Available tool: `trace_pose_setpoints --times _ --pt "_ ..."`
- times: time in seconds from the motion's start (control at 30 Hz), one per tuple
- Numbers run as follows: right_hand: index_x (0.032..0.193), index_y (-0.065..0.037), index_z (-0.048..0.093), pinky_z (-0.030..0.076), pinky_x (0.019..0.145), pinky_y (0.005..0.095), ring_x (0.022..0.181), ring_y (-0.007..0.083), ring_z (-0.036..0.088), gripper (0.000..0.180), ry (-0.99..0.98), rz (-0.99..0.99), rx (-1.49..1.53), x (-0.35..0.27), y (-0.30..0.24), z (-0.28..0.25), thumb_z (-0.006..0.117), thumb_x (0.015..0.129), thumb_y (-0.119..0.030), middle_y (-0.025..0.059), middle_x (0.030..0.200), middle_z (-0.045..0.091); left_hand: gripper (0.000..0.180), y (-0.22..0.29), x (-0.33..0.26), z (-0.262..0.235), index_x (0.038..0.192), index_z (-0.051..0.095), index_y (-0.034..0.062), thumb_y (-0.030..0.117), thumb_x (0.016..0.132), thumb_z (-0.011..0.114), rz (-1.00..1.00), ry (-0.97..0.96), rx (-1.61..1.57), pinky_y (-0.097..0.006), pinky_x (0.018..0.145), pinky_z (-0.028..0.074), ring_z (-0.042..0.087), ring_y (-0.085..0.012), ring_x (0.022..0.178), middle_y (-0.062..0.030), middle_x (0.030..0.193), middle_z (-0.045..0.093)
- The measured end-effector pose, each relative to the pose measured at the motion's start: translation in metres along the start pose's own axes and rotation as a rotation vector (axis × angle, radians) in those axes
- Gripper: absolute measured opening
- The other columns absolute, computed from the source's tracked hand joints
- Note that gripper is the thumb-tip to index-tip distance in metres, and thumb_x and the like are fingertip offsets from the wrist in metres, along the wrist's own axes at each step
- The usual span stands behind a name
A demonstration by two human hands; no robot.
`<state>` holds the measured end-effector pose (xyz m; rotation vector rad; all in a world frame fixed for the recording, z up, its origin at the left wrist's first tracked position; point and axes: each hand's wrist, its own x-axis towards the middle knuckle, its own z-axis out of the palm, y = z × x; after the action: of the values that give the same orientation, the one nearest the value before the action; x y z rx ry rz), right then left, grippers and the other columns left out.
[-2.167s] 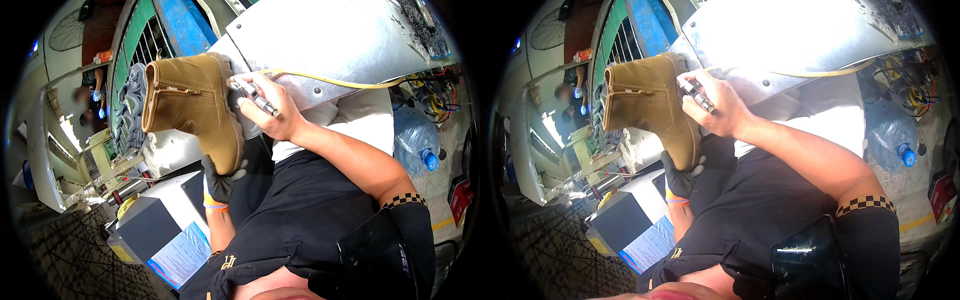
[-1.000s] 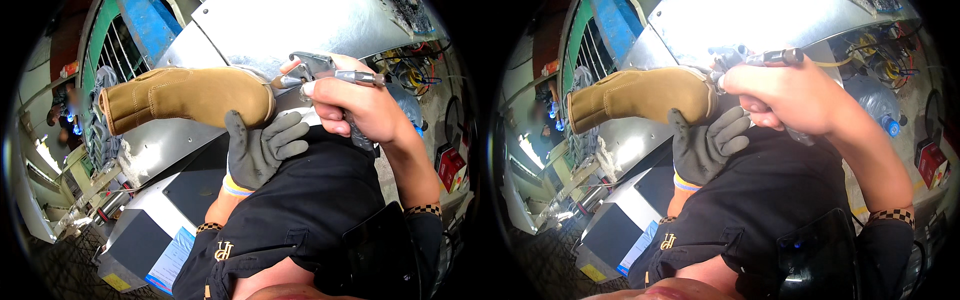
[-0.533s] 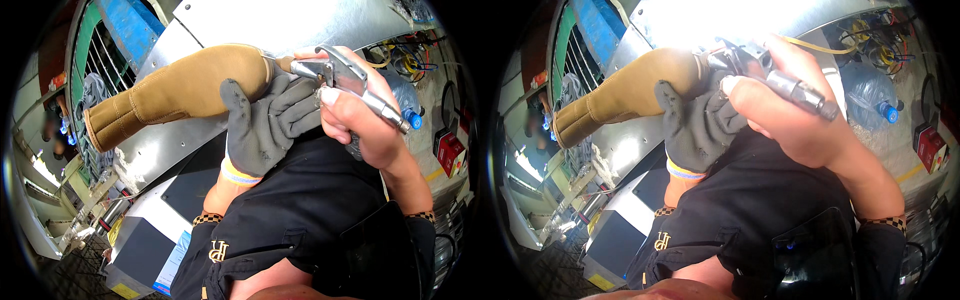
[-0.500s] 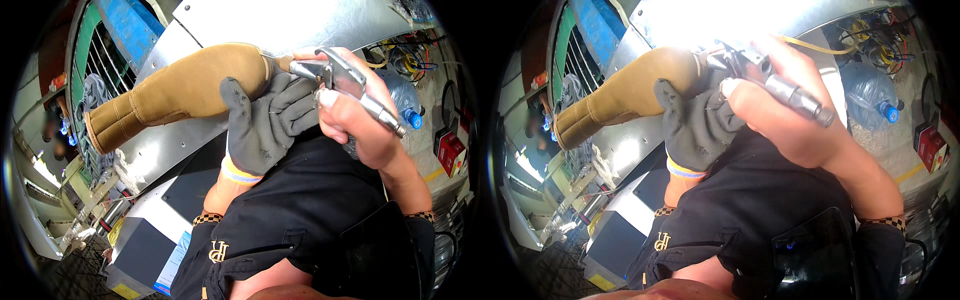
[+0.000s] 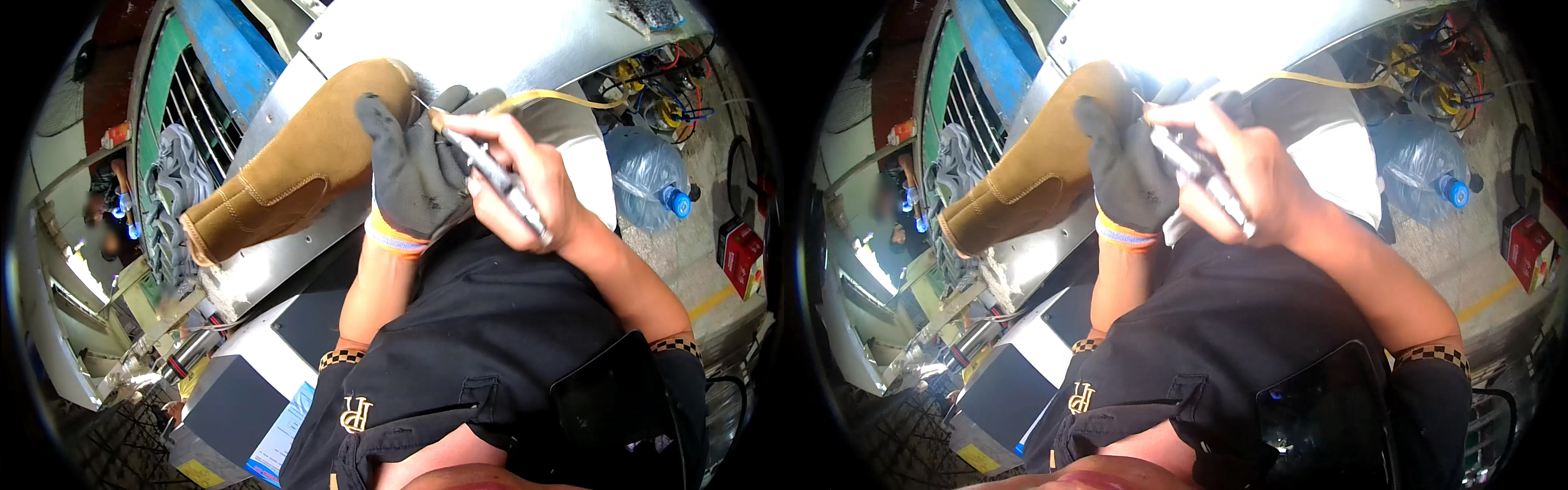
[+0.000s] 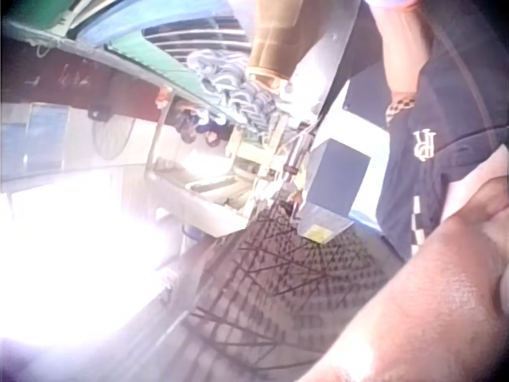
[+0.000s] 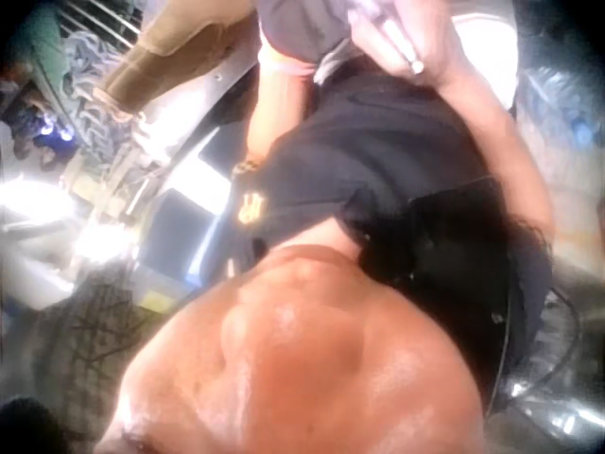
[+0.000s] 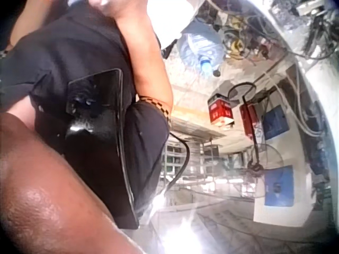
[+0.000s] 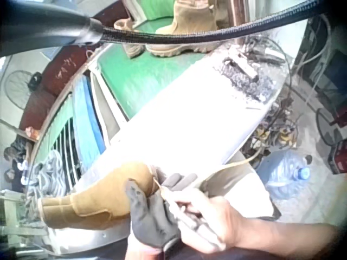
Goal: The person cleans boots by hand and with a pressurized air tool, turning them over to work on the sides, soles, and heels before placing them back on a conveyor.
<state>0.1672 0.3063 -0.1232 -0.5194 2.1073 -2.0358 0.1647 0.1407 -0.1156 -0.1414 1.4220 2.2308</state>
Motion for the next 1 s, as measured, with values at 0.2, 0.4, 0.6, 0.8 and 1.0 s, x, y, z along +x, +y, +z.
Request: trace_pose_setpoints --times 0.2,0.4,0.6,0.8,1.0 --pt "0.130 0.001 0.052 0.049 0.067 0.0254 0.072 0.0102 0.060 0.041 0.085 -0.003 -0.049 0.044 0.015 -0.072 0.055 0.089 -0.005 0.0066 0.081 0.062 0.060 0.104 -0.095 -0.043 0.142 0.040 0.0000 0.009 0.086 0.059 0.407 0.076 0.977 -0.031 0.097 0.046 0.057 -0.0227 0.114 -0.0144 0.132 0.055" --pt "0.132 -0.014 0.055 0.052 0.078 0.0379 0.087 0.0308 0.063 0.053 0.337 -0.394 -0.862 0.134 0.039 -0.102 0.059 0.081 -0.002 0.0103 0.101 0.062 0.069 0.168 -0.149 -0.116 0.140 0.043 0.0000 0.000 0.075 0.067 0.119 0.539 1.142 -0.033 0.093 0.049 0.062 -0.0197 0.105 -0.0117 0.118 0.064" --pt "0.126 -0.014 0.058 0.050 0.087 0.0367 0.100 0.0280 0.060 0.048 0.365 -0.329 -1.011 0.153 0.059 -0.118 0.053 0.081 0.000 0.0095 0.107 0.061 0.027 0.155 -0.117 -0.117 0.102 0.067 -0.0030 0.017 0.085 0.064 0.340 0.585 1.126 -0.031 0.082 0.052 0.066 -0.0185 0.092 -0.0090 0.095 0.070" --pt "0.126 -0.007 0.057 0.049 0.090 0.0372 0.100 0.0275 0.059 0.047 0.373 -0.337 -1.013 0.158 0.059 -0.121 0.054 0.079 -0.001 0.0101 0.106 0.061 0.030 0.173 -0.004 -0.120 0.116 0.062 -0.0026 0.018 0.096 0.053 0.485 0.599 0.637 -0.038 0.086 0.055 0.066 -0.0253 0.100 -0.0133 0.113 0.066" --pt "0.123 -0.008 0.059 0.048 0.089 0.0362 0.099 0.0260 0.059 0.043 0.381 -0.347 -1.000 0.160 0.057 -0.124 0.055 0.080 -0.008 0.0104 0.102 0.060 0.041 0.312 0.262 -0.195 0.130 0.055 0.0017 0.028 0.100 0.046 0.581 0.570 1.274 -0.038 0.099 0.046 0.060 -0.0264 0.113 -0.0090 0.124 0.063"
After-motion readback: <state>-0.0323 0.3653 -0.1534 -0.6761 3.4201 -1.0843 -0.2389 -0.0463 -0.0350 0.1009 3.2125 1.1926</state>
